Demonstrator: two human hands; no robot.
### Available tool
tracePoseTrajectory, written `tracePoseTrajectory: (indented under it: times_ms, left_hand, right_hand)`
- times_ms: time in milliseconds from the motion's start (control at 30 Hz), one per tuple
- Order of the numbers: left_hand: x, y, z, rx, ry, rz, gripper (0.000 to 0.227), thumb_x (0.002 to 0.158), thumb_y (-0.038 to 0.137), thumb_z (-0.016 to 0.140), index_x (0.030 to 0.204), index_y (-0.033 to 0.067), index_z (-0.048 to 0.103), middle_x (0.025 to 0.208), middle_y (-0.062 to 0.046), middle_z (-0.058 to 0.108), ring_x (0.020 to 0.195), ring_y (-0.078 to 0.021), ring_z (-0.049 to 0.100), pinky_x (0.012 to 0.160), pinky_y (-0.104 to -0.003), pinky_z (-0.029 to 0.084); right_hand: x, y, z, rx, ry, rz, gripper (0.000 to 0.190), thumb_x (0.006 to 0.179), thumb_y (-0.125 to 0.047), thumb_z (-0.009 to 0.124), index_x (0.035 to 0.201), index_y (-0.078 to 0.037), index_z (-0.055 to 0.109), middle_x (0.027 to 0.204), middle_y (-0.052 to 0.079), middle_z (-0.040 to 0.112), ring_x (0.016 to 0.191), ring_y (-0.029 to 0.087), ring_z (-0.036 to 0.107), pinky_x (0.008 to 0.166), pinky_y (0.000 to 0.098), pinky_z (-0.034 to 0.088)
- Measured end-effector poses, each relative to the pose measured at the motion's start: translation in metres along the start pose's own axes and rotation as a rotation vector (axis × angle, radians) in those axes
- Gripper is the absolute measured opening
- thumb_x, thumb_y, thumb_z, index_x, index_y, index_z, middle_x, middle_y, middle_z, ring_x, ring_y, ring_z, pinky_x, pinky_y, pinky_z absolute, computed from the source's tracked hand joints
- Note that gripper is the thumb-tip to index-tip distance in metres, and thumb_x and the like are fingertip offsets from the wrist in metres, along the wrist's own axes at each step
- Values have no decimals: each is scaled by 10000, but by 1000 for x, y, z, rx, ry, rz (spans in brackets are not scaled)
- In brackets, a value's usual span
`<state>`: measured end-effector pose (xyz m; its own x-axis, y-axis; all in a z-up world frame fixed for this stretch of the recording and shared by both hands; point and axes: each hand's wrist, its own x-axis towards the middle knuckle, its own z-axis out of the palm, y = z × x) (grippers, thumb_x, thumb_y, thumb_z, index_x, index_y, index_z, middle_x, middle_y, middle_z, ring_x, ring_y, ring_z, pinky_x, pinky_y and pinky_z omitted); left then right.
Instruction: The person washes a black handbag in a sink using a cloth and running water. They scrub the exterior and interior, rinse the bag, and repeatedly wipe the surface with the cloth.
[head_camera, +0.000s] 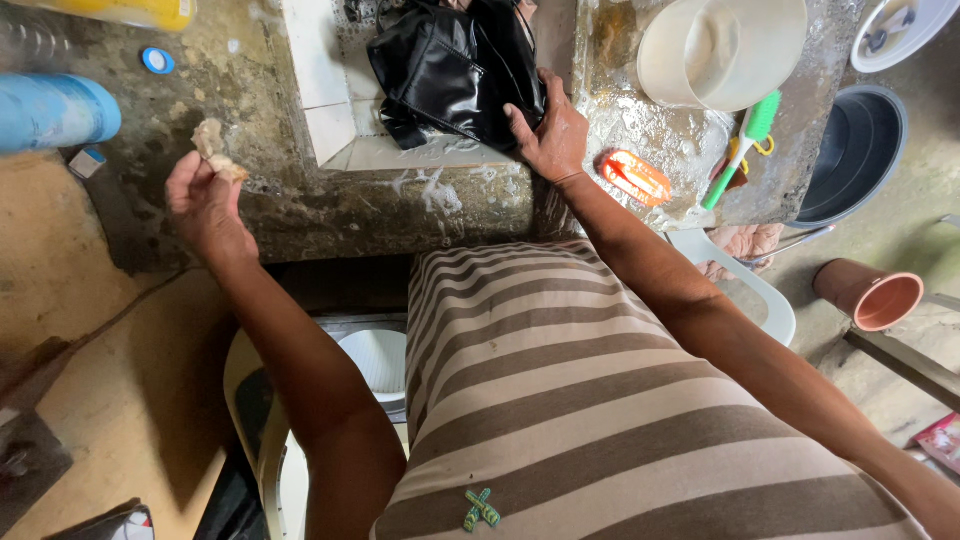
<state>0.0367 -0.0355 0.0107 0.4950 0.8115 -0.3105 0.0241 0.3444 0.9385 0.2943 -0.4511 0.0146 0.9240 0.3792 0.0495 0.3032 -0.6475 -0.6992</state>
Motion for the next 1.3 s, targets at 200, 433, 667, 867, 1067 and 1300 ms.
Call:
tracePoseTrajectory:
  times_ms: [200,433,667,867,1067,1300]
  left_hand:
    - [-18,35,68,30,-97,139,326,1003,-125,700,1288,17,630,1233,-173,754,1103,-211,736,945,-394,636]
    - [-35,59,129,20,-267,262,304,1051,-138,661,1304,28,630,1275,-174,751,1140,-215,732,956,-359,654]
    - [-59,62,167,-414,-463,15,277,1090,-61,635,1357,9,618,1201,-145,720,1033,-189,710,905,-342,625]
    - [-77,64,189,-593,-435,-170,471,991,-71,628,1447,28,567,1187,-95,706,1006,-166,685,949,-296,606]
    - [-84,70,202,-516,-309,-170,277,1042,144,685,1283,15,643,1063,-85,703,936,-167,670,844,-319,628]
    - [-91,74,211,-135,-238,136,146,1048,164,747,1109,50,680,906,-44,691,781,-132,648,729,-320,600]
  right_hand:
    - [-2,0,-1,-1,-4,-9,657,1013,-529,709,1391,-30,512,1074,196,743,649,249,694,674,375,568]
    - [0,-2,-2,-6,-25,17,668,1003,-534,710,1391,-28,512,1050,198,742,652,265,694,689,389,568]
    - [0,-3,-3,3,-7,-12,644,1014,-504,720,1399,-32,510,1059,216,739,770,337,728,731,417,578]
    - [0,-2,-5,7,6,-46,630,1032,-497,715,1405,-35,506,1047,215,734,844,362,737,755,417,583]
    - [2,-2,-5,38,-39,10,643,1010,-514,709,1387,-29,516,932,177,732,660,284,707,665,393,564]
    - [1,-1,-5,22,-33,-15,645,1028,-517,700,1399,-25,510,946,175,731,648,267,702,665,382,565]
